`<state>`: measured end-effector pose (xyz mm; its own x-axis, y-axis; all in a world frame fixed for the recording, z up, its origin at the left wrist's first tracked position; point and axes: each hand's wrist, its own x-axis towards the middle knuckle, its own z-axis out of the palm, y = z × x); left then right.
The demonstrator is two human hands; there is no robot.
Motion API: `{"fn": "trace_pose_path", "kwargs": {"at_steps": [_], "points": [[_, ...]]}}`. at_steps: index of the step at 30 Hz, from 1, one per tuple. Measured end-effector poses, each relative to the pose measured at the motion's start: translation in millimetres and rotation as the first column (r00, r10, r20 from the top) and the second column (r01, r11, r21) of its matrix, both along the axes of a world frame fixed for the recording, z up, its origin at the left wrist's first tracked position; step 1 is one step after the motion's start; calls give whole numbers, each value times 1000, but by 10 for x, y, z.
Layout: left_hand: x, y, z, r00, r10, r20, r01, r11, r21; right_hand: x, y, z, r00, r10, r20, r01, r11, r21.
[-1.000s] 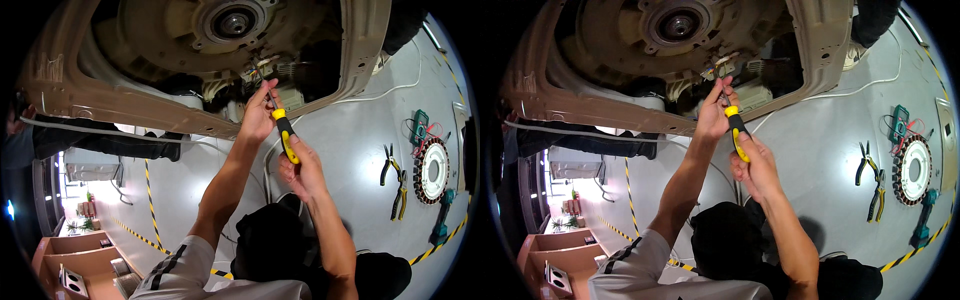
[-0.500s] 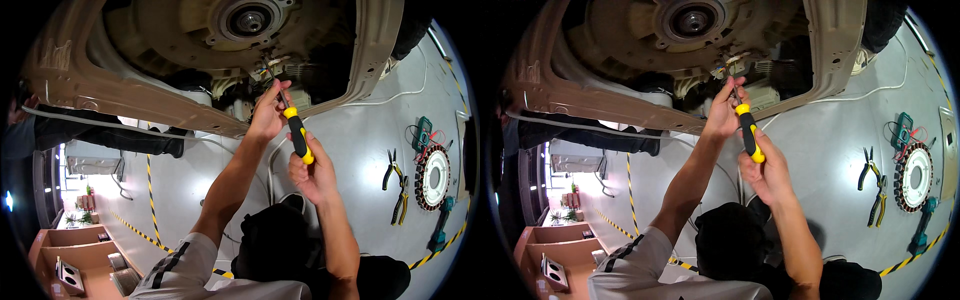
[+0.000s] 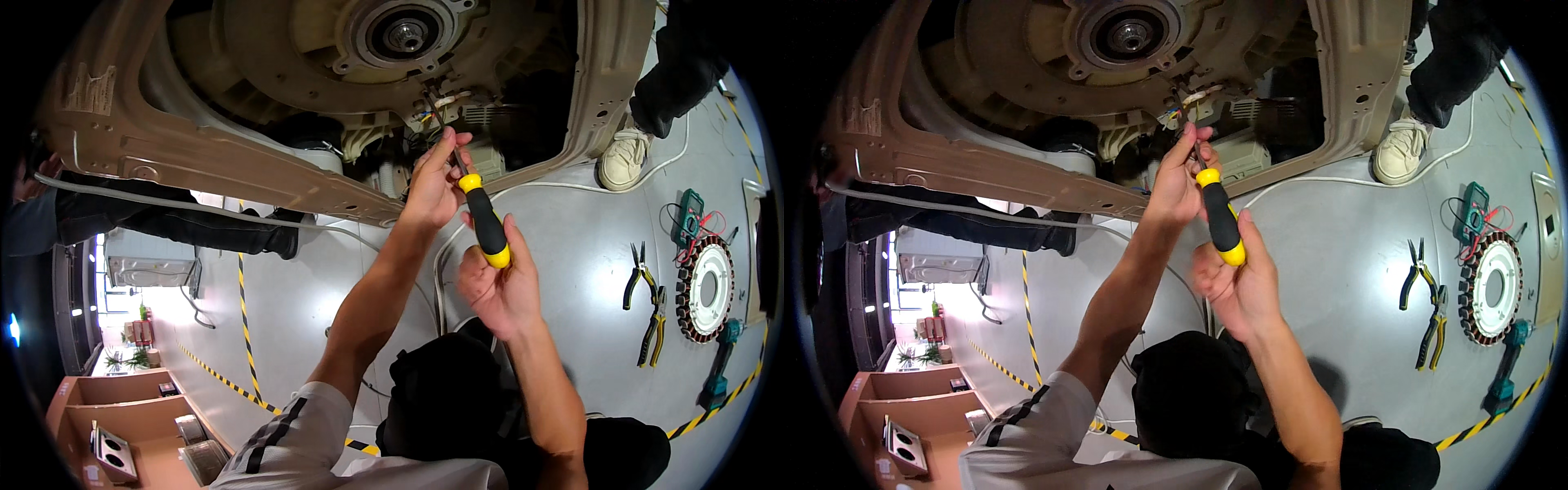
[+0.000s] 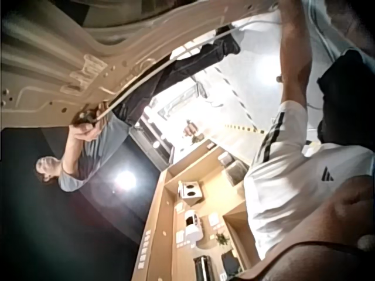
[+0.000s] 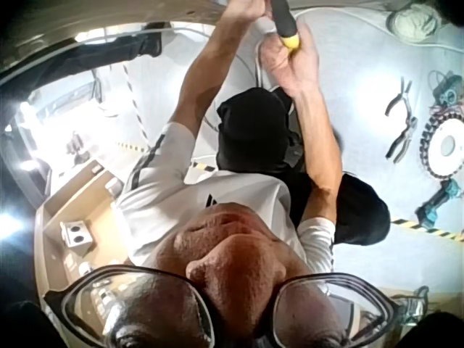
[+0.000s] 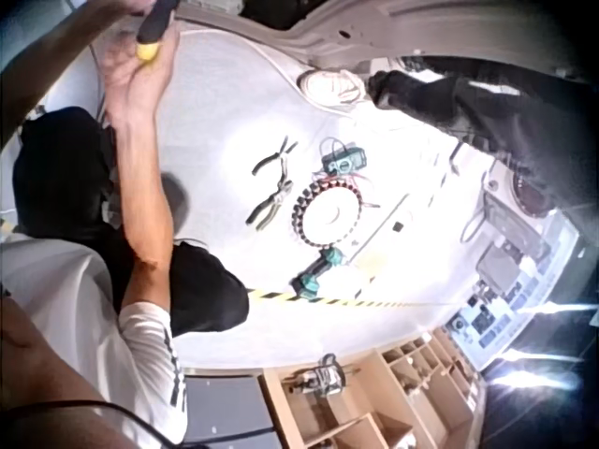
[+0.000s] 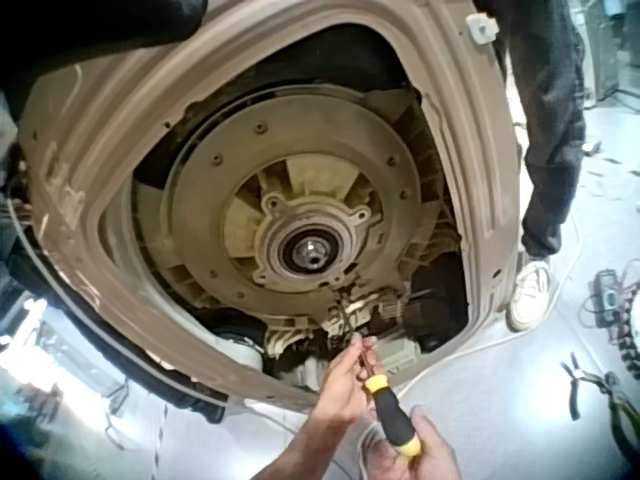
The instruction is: The person uses a screwdriver to remove screws from the inner components of a washing machine, then disconnects electrical wires and removes a plastic housing.
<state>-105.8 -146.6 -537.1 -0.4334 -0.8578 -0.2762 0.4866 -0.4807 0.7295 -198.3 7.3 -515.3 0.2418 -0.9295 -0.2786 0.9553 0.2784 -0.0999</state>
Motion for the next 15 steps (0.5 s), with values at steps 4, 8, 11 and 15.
{"fn": "trace_pose_path", "kwargs": {"at_steps": [4, 8, 11, 15], "points": [[-13, 22, 144, 979, -50, 199, 62, 997, -52, 9, -38, 48, 251, -225, -941, 154, 969, -191], [-8, 1, 132, 987, -43, 155, 49, 998, -34, 12, -25, -50, -51, -407, -912, 102, 906, -410], [-32, -4, 76, 999, -36, 10, 36, 999, -12, 42, -3, -25, 929, -163, -333, 165, 986, -22], [23, 17, 116, 998, -61, 17, 61, 998, -9, -29, -2, -97, 997, 78, -20, -79, 994, -72]]}}
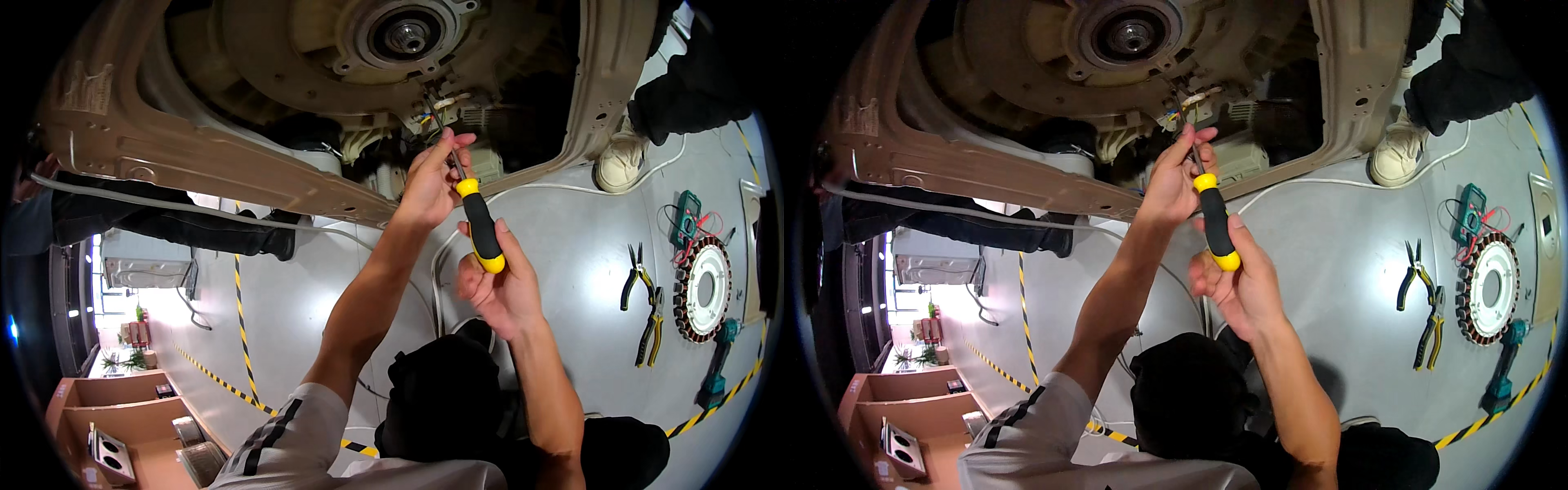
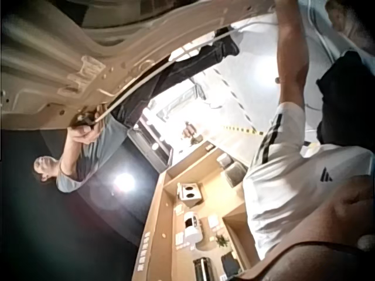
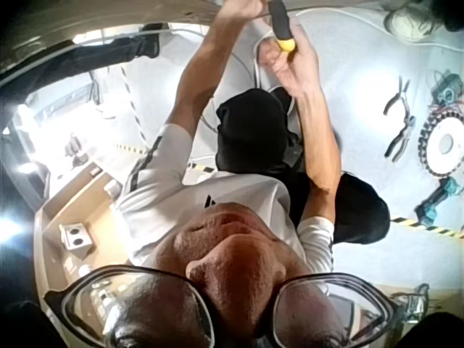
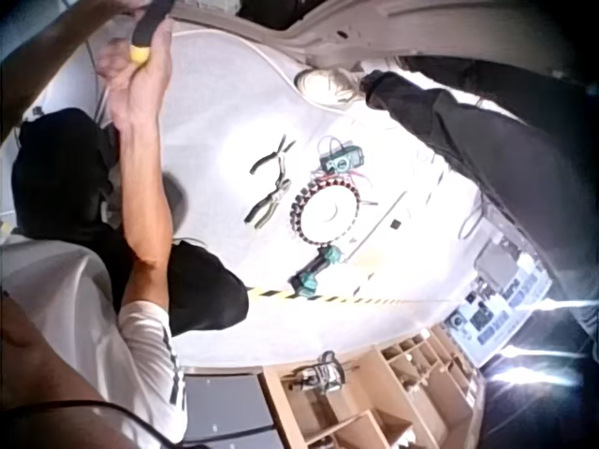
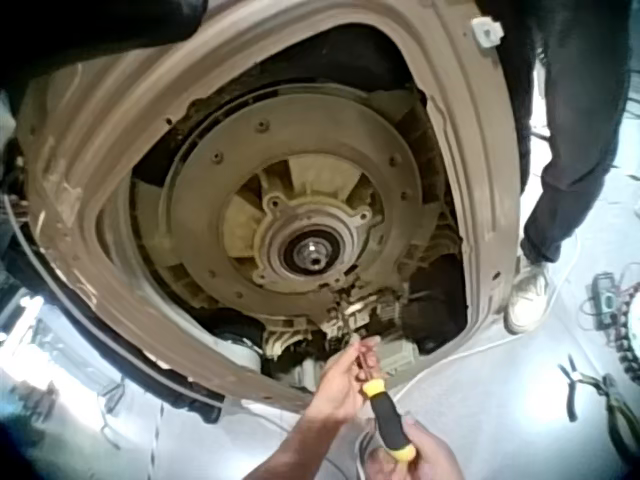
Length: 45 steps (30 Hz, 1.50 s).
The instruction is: The person uses a screwdriver to remove screws from the inner components of a washing machine, then disconnects electrical wires and removes a plastic housing.
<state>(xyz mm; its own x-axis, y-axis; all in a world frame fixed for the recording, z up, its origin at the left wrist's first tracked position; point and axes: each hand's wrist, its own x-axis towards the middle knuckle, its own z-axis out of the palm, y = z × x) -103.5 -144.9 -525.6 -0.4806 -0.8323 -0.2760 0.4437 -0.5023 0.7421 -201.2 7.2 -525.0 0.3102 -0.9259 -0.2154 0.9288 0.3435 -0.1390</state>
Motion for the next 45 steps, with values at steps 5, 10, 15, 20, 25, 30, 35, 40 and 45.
{"fn": "trace_pose_path", "kwargs": {"at_steps": [5, 10, 15, 20, 25, 30, 35, 40, 45], "points": [[10, -24, 32, 982, 50, 181, -37, 996, -75, 76, -34, 19, -125, -446, -886, 221, 858, -463], [-6, -69, -92, 999, 40, -5, -40, 999, -15, -8, -7, 3, 989, -116, -96, 118, 993, 19], [12, -26, -69, 1000, 31, 7, -31, 999, -35, -21, -7, 12, 914, -213, -345, 226, 974, -4], [-85, 30, 28, 983, 85, 161, -66, 990, -124, 36, -64, -97, -134, -518, -845, 273, 800, -534], [-19, 13, -1, 994, 72, 84, -66, 995, -72, -182, 5, 130, 996, -48, -70, 53, 997, 59], [-29, 30, -21, 992, 77, 102, -69, 995, -78, -21, -8, -42, 624, -232, -747, 192, 971, -140], [-44, 14, 42, 975, 98, 201, -87, 994, -60, 76, -3, -82, -82, -515, -853, 242, 820, -519], [-7, -29, -121, 997, 56, -43, -56, 998, -7, -95, 15, 165, 998, 42, 43, -44, 998, 42], [-17, -26, -55, 993, 97, 73, -96, 995, -27, 23, 1, 3, 387, -328, -862, 273, 933, -233]]}}
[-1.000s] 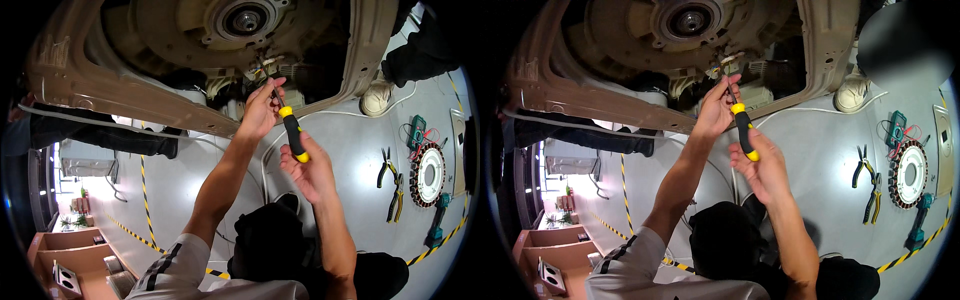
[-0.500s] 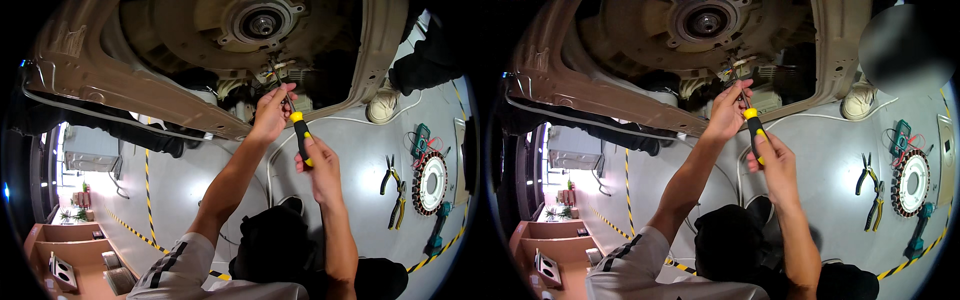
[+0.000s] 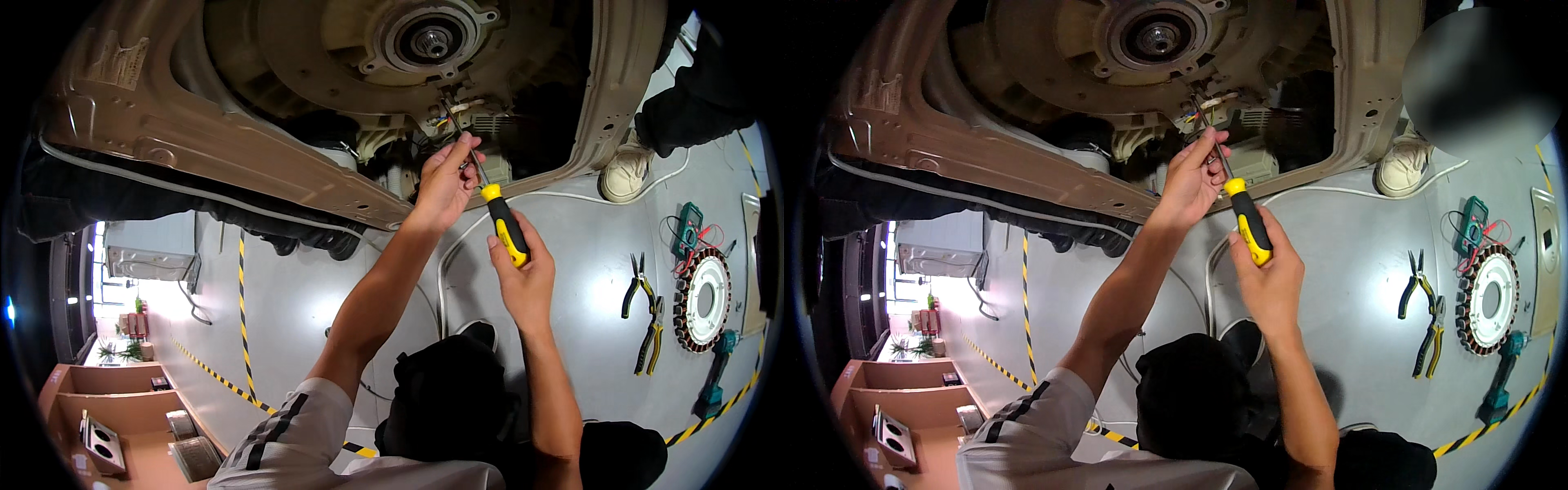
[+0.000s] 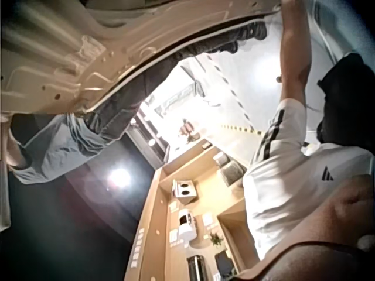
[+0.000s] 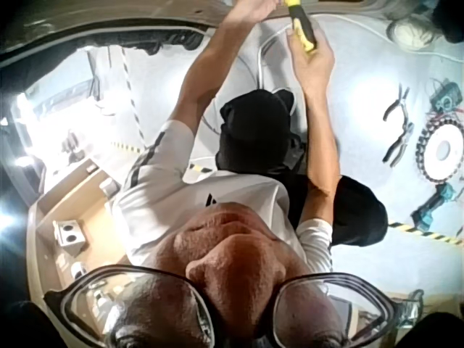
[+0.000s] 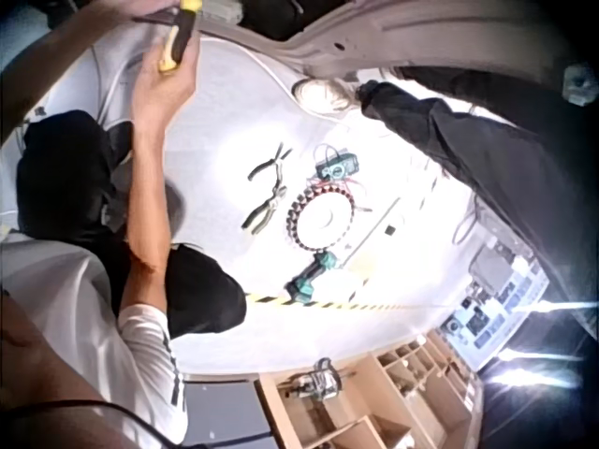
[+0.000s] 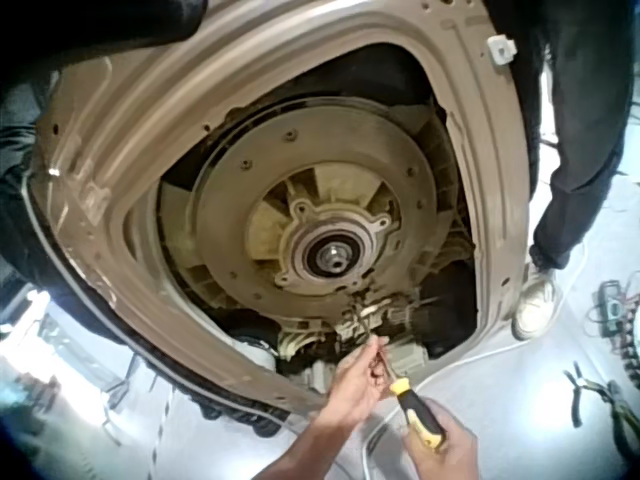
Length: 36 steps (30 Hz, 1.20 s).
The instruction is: The person uses a screwdriver to remove screws from the inner components of a washing machine, then disconnects electrical wires and removes a plastic housing.
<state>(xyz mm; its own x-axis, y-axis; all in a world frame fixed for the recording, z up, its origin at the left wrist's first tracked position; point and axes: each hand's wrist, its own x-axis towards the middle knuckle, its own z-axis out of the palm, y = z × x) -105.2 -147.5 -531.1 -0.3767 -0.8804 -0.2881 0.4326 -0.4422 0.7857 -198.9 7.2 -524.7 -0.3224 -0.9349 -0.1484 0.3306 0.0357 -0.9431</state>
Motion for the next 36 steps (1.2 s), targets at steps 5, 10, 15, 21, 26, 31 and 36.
{"fn": "trace_pose_path", "kwargs": {"at_steps": [5, 10, 15, 21, 26, 31, 36], "points": [[-36, -18, -5, 1000, -4, -28, 4, 1000, -20, 17, -4, -71, 904, 12, 428, 15, 998, -59], [1, -21, -26, 989, -46, -139, 43, 999, -28, -103, -38, -39, 521, 268, 810, -335, 937, -95], [-39, -48, -36, 998, 39, 57, -37, 998, -41, 5, -20, -182, 723, -267, -638, 110, 955, -276], [-12, -46, -108, 986, -10, -166, 10, 1000, -5, -183, -12, 161, 530, 151, 834, -230, 973, -30], [-32, -41, -49, 999, 4, -34, -5, 1000, -22, -95, -74, -73, 971, 0, 240, -7, 1000, 27], [-50, -111, -105, 999, 43, -1, -43, 998, -36, 38, -82, -147, 982, -158, -103, 152, 986, -64], [18, -122, -173, 983, -30, -180, 29, 1000, -10, -203, -81, 106, 621, 82, 779, -278, 953, 121]]}}
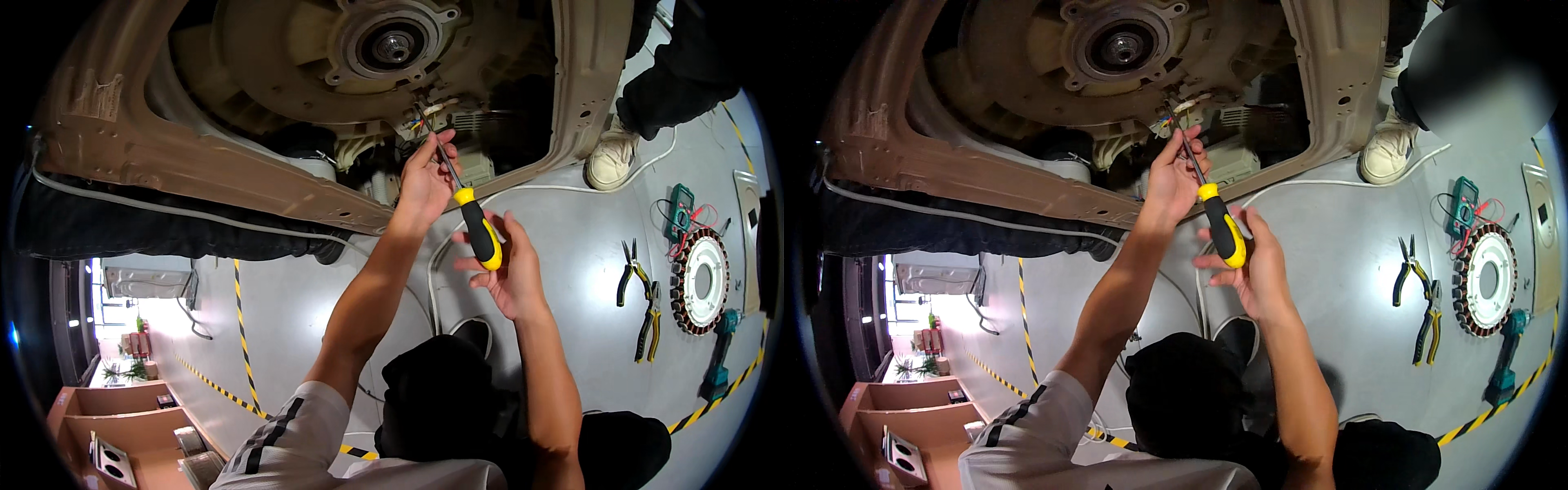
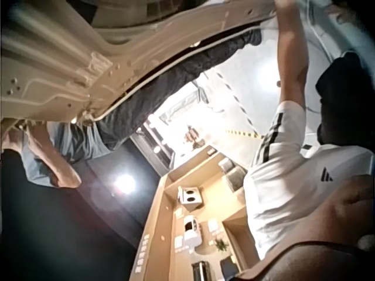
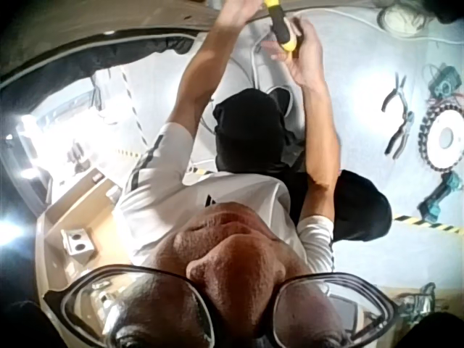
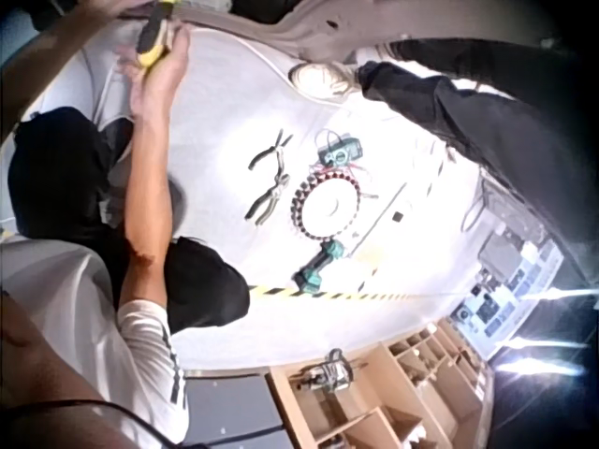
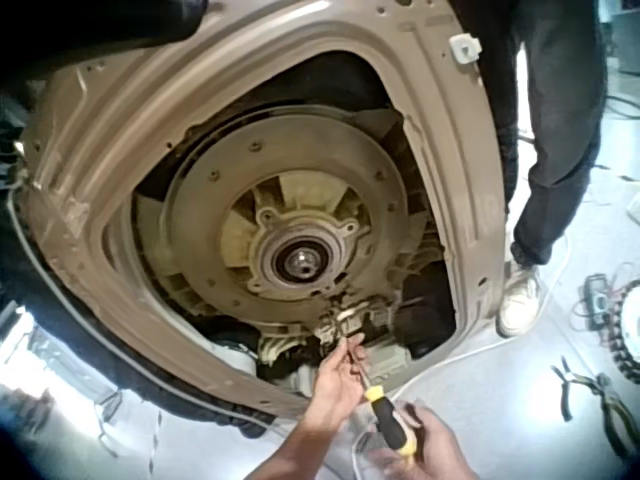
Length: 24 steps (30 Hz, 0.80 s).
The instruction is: The person uses a screwdriver to remove screws from the inner components of a washing machine, then disconnects electrical wires and removes a plastic housing.
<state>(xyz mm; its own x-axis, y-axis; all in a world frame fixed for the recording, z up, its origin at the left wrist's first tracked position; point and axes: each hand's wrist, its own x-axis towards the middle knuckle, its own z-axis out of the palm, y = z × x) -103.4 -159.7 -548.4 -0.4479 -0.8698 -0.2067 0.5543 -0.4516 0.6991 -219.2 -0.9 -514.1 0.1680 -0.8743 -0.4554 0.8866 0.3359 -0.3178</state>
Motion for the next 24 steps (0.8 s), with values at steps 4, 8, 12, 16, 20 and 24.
{"fn": "trace_pose_path", "kwargs": {"at_steps": [4, 8, 12, 16, 20, 24], "points": [[-30, -15, 10, 996, 40, 74, -40, 999, 1, 36, -20, -137, 932, -36, -360, 8, 997, -79], [6, -72, -52, 980, 100, 169, -92, 994, -57, 201, -30, -199, 738, -277, -615, 179, 959, -218], [-10, -56, -30, 984, 92, 154, -88, 995, -36, 238, -24, -194, 699, -339, -629, 222, 940, -259], [4, 16, -40, 986, 27, 165, -20, 999, -44, 196, -33, -370, 686, -203, -699, 111, 978, -175], [19, 81, -83, 992, -36, 118, 37, 999, -7, 223, -6, -552, 673, -231, -703, 172, 973, -155], [17, 141, 6, 997, 18, 73, -19, 1000, 3, 149, 92, -623, 776, -172, -607, 187, 982, -39]]}}
